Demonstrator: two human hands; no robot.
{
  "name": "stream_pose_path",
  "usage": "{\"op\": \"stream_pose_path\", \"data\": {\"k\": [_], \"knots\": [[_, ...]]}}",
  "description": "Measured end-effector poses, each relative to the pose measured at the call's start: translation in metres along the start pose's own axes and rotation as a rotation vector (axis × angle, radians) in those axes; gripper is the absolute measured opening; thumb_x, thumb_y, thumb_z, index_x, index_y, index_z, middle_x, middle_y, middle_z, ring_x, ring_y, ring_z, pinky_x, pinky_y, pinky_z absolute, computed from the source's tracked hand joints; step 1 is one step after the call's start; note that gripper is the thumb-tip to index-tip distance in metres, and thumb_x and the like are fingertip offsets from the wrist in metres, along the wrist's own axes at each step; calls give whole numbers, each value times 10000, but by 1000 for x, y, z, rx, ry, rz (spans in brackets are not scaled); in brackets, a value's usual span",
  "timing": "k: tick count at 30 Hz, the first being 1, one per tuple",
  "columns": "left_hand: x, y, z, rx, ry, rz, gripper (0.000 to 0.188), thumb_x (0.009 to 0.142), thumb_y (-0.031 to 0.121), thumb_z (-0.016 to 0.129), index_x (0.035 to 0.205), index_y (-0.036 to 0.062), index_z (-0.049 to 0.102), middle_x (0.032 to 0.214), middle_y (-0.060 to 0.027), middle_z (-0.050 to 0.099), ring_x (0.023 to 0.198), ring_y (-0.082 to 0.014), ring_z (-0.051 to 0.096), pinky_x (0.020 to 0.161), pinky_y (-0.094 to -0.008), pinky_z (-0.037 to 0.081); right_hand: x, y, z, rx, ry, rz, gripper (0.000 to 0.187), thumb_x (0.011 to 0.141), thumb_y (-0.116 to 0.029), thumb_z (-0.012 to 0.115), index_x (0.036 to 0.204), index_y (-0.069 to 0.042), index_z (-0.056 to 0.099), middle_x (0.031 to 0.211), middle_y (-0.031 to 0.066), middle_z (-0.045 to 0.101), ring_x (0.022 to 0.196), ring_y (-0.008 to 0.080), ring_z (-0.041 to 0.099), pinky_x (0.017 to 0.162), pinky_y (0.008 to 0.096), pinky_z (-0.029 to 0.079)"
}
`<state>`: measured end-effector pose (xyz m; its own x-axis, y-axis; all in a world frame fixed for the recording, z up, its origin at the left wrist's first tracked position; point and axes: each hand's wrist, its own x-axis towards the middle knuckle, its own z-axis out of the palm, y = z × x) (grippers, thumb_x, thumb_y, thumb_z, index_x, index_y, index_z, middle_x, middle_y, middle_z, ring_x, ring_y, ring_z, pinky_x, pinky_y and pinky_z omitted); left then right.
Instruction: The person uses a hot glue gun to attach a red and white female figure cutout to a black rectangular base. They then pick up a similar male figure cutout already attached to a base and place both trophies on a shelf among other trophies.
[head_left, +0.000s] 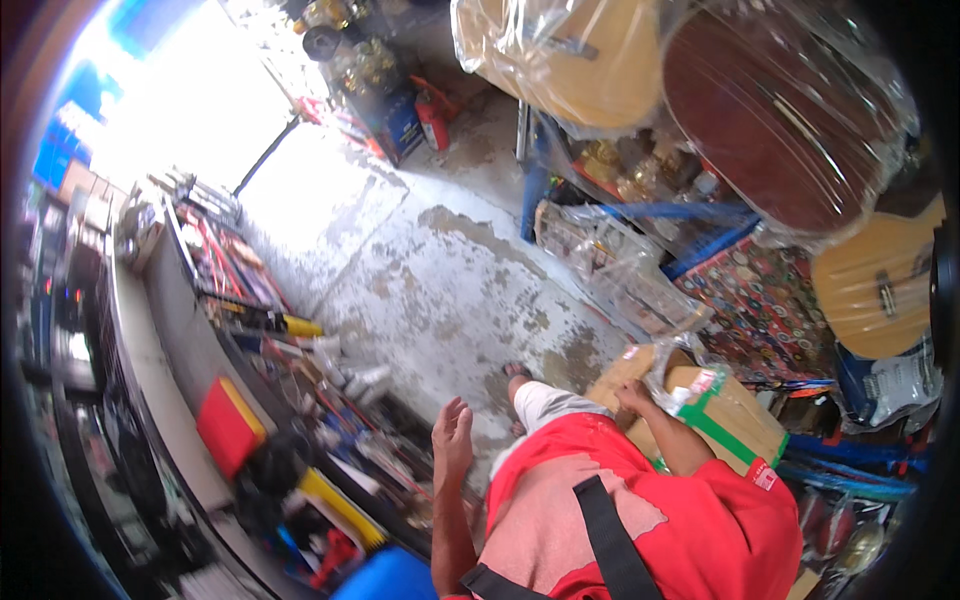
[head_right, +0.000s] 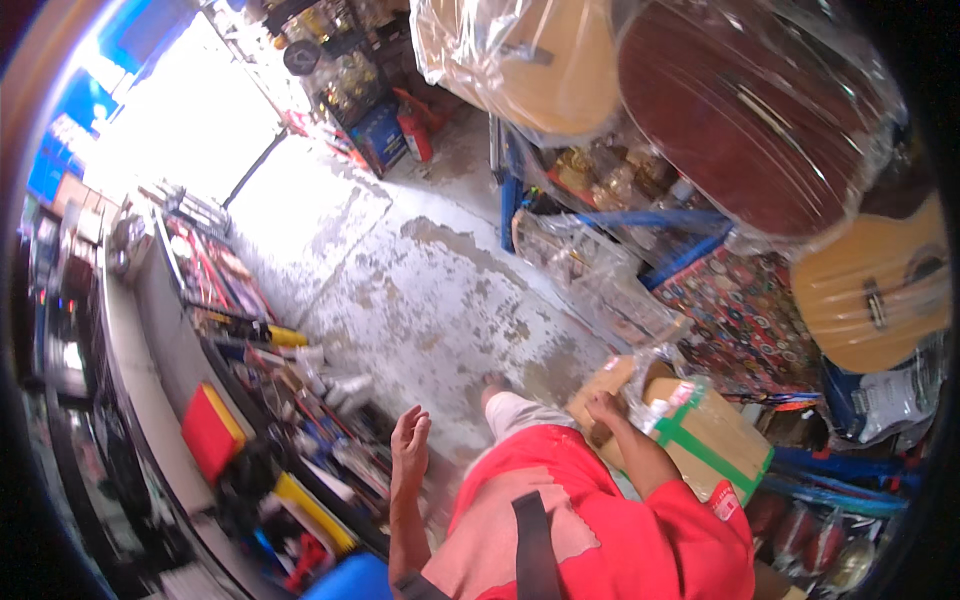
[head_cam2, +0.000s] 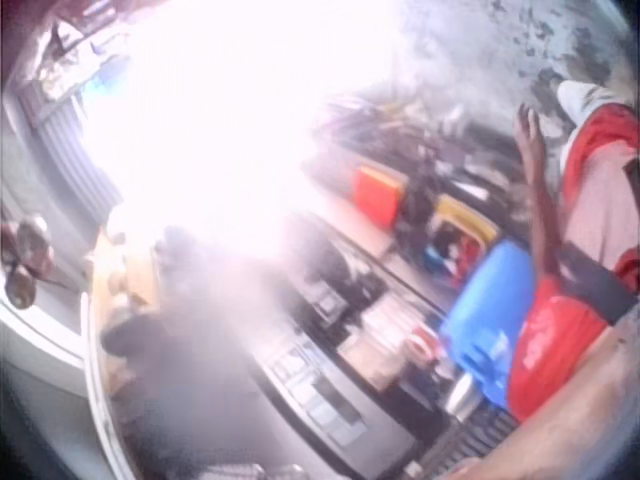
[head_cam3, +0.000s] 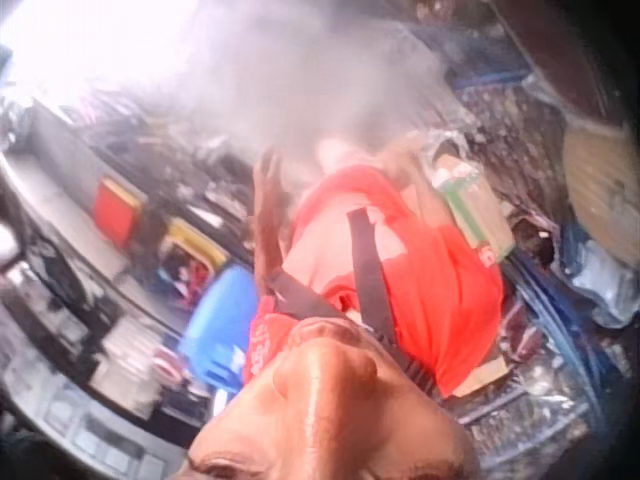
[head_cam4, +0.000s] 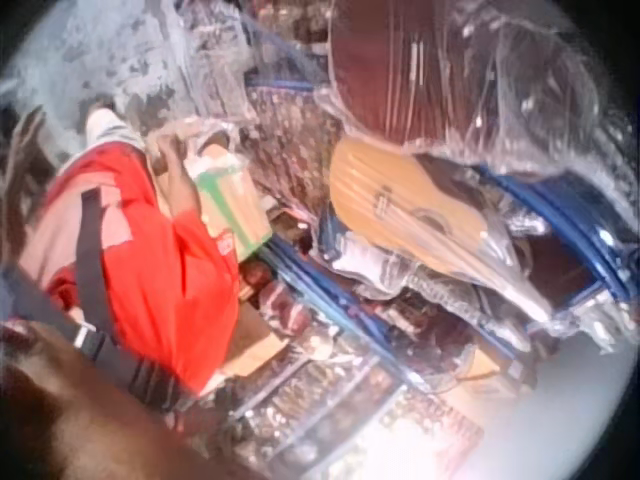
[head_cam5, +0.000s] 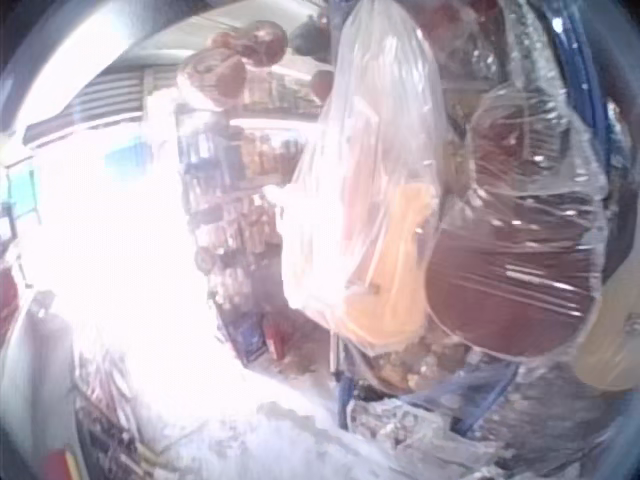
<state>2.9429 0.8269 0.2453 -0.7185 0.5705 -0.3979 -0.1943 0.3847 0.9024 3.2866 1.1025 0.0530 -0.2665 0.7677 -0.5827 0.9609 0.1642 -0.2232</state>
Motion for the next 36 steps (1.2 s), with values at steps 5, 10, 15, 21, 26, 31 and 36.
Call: {"op": "stream_pose_path", "data": {"k": [5,10,15,21,26,31,36], "knots": [[181,-52,-70,26,-55,-50,436,1009,204,593,1367,-37,527,1233,-187,673,1106,-219,650,946,-341,506,56,-109,14,143,-246,172,375,783,-328,567,922,-37,758,980,252,720,980,394,703,869,484,536],[241,-140,-194,526,-149,-332,431,941,369,598,829,-47,594,751,-175,635,736,-312,595,727,-466,482,156,-280,-9,208,-289,197,320,809,-332,596,846,-39,717,933,192,735,864,365,700,769,460,534],[258,-104,-308,612,-15,-547,470,867,418,613,964,-30,713,887,-252,695,885,-384,682,835,-464,504,266,-503,-90,402,-1,-25,343,836,-343,586,936,-45,721,983,239,716,961,404,690,835,483,535],[469,-74,-383,487,-41,-544,316,899,314,599,957,13,676,813,-153,634,762,-288,615,696,-412,475,388,-735,-142,508,71,-151,363,865,-393,649,989,-57,709,954,174,734,919,342,706,823,447,540],[681,-21,-472,121,-109,-417,189,927,228,587,951,50,644,751,-71,583,660,-209,558,580,-368,451,431,-870,-116,302,65,-152,306,826,-310,604,858,-30,721,871,221,716,858,389,701,772,470,544],[868,70,-567,-177,272,-421,197,998,250,580,1096,79,566,785,6,562,640,-91,516,472,-262,379,458,-973,-74,-155,-120,-313,346,809,-336,576,831,-36,747,864,224,726,811,390,713,755,478,558],[1030,93,-661,-221,283,-303,238,988,330,571,1079,112,544,772,-9,541,650,-137,539,540,-290,399,553,-1111,-46,-80,-285,-85,346,795,-308,571,803,-9,745,816,214,726,774,383,718,726,482,569]]}}
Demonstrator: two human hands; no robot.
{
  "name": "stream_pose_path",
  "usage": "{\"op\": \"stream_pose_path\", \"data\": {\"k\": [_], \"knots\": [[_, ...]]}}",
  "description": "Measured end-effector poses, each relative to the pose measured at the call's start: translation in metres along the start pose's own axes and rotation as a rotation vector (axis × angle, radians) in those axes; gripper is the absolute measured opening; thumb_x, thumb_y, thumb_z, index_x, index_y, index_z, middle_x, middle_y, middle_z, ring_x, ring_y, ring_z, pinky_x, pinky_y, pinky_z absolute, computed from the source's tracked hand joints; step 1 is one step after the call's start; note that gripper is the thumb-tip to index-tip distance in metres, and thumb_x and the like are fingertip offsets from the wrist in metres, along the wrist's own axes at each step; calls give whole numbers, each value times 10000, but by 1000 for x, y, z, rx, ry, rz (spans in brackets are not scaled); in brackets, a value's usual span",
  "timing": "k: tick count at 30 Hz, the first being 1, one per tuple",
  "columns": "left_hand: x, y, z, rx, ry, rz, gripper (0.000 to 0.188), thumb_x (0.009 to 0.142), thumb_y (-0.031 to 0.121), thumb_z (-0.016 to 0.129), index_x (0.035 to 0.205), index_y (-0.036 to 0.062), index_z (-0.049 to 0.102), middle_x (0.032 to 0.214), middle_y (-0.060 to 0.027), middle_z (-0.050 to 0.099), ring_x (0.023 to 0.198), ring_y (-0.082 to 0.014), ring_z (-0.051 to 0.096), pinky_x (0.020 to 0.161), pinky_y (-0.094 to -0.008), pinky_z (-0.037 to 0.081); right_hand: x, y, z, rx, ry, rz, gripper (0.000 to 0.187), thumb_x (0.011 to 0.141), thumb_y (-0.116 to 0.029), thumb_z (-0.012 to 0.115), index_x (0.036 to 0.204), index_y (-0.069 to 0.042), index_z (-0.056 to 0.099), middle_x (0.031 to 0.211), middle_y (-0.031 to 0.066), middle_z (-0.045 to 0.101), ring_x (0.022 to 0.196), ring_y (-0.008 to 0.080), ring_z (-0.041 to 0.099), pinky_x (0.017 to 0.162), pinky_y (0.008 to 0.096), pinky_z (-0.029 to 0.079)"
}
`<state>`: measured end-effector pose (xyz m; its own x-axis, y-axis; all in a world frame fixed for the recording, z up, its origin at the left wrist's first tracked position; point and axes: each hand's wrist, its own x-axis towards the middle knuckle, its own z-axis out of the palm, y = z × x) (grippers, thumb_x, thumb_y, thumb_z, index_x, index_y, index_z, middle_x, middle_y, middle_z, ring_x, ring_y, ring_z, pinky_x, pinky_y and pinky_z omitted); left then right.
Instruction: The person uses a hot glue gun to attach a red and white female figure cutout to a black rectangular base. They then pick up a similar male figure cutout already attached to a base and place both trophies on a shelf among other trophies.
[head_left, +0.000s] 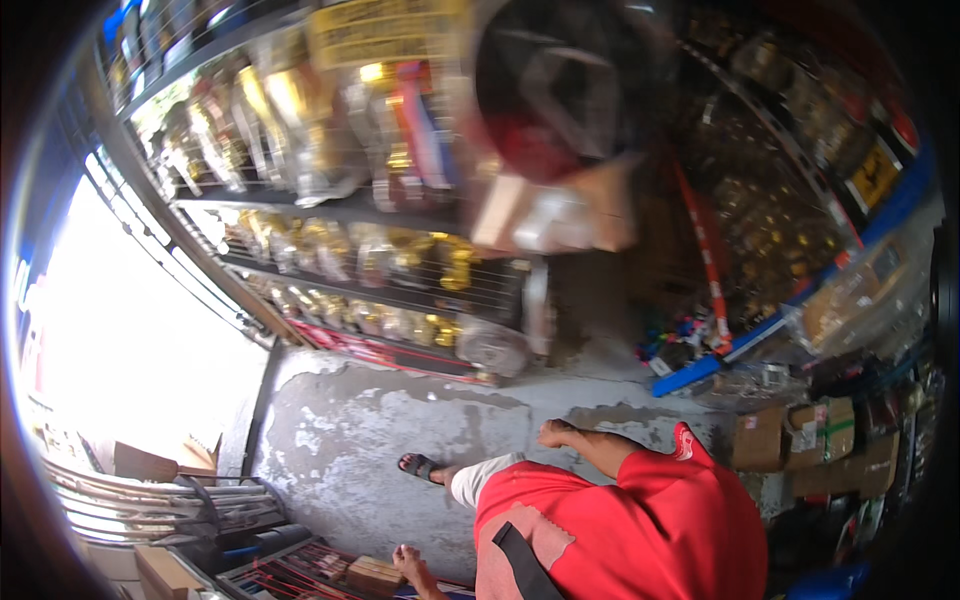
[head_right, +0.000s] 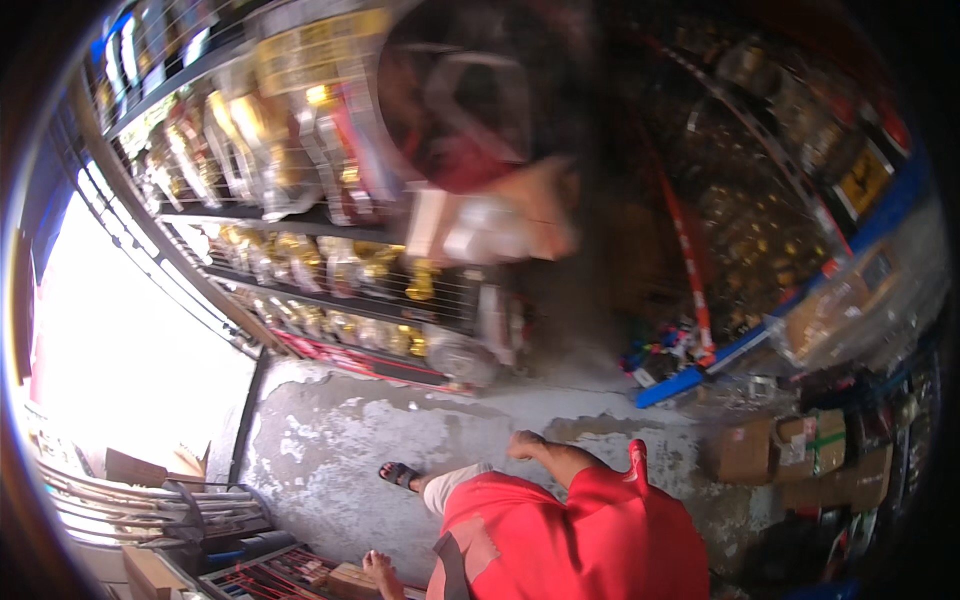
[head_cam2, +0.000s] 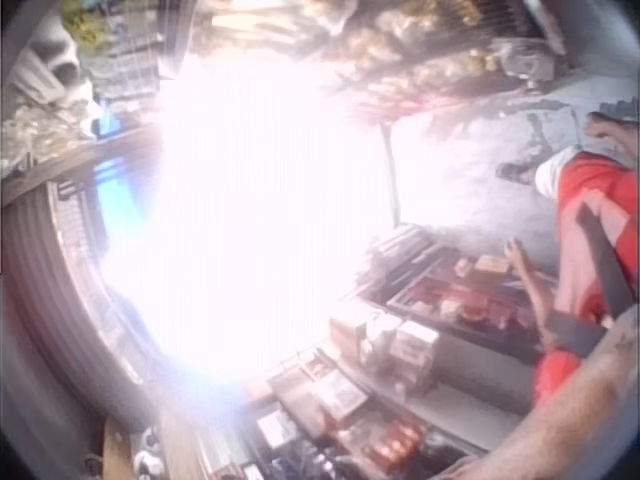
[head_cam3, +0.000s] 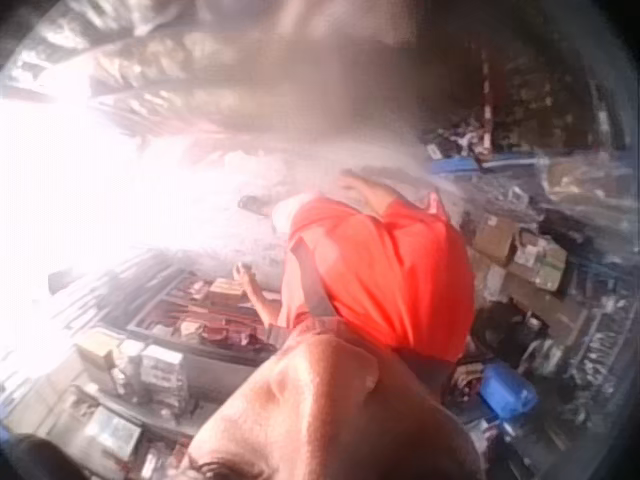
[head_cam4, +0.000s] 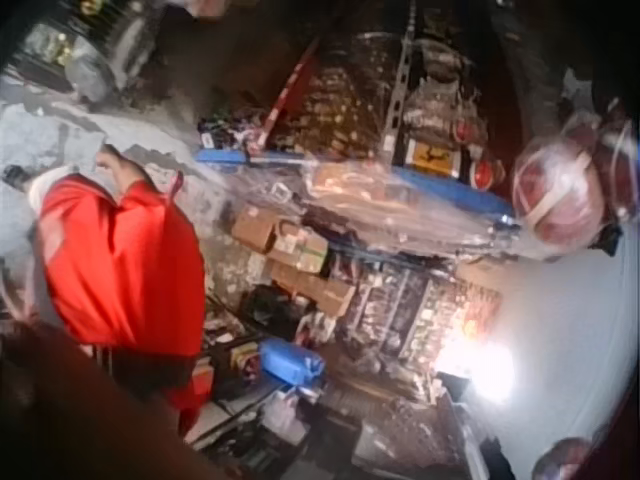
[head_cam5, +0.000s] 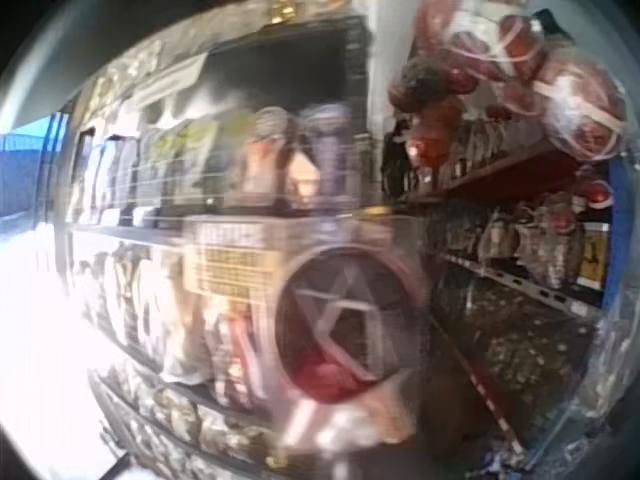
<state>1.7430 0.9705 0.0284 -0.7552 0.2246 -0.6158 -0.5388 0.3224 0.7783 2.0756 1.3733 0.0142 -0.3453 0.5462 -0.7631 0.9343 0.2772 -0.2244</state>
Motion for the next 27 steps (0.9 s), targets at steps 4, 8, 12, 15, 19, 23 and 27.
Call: {"op": "stream_pose_path", "data": {"k": [4,8,12,15,19,23,27], "knots": [[78,19,-56,70,10,-171,269,954,296,644,1068,62,575,763,-7,545,652,-121,520,538,-301,433,97,-156,-38,-10,81,90,348,808,-283,555,816,9,745,819,218,726,786,335,729,720,478,581],[112,68,-87,509,-36,-251,311,924,301,657,1064,26,615,833,-69,599,733,-153,567,633,-328,462,150,-366,-109,-188,88,-261,340,810,-302,591,938,-32,753,930,215,735,852,378,718,751,479,556],[179,104,-105,585,99,-367,357,894,306,670,1059,-10,655,903,-130,653,814,-184,613,729,-355,492,192,-578,-169,266,201,-595,300,889,-317,637,1000,-52,722,936,152,739,850,292,706,772,425,548],[244,120,-129,546,229,-476,393,871,310,681,1056,-36,685,955,-177,693,875,-207,647,800,-375,514,250,-698,-196,608,51,-641,227,943,-240,639,971,-22,694,813,53,693,718,139,649,687,336,544],[378,211,-174,407,295,-353,420,851,313,680,1023,-69,690,910,-197,714,875,-220,669,834,-382,531,301,-783,-199,415,35,-331,218,942,-245,648,997,-36,676,766,27,661,643,100,610,589,281,511],[497,360,-204,285,311,-189,383,888,306,668,1077,-26,683,1046,-221,722,994,-309,699,857,-410,527,308,-800,-213,139,-19,-164,318,852,-331,712,922,-21,728,804,110,724,692,202,684,622,371,536],[613,502,-230,68,386,78,458,938,330,651,1220,-31,651,1091,-193,728,1028,-284,694,902,-373,516,335,-855,-222,81,-47,-52,286,848,-289,674,950,-26,726,792,128,716,644,219,670,569,371,531]]}}
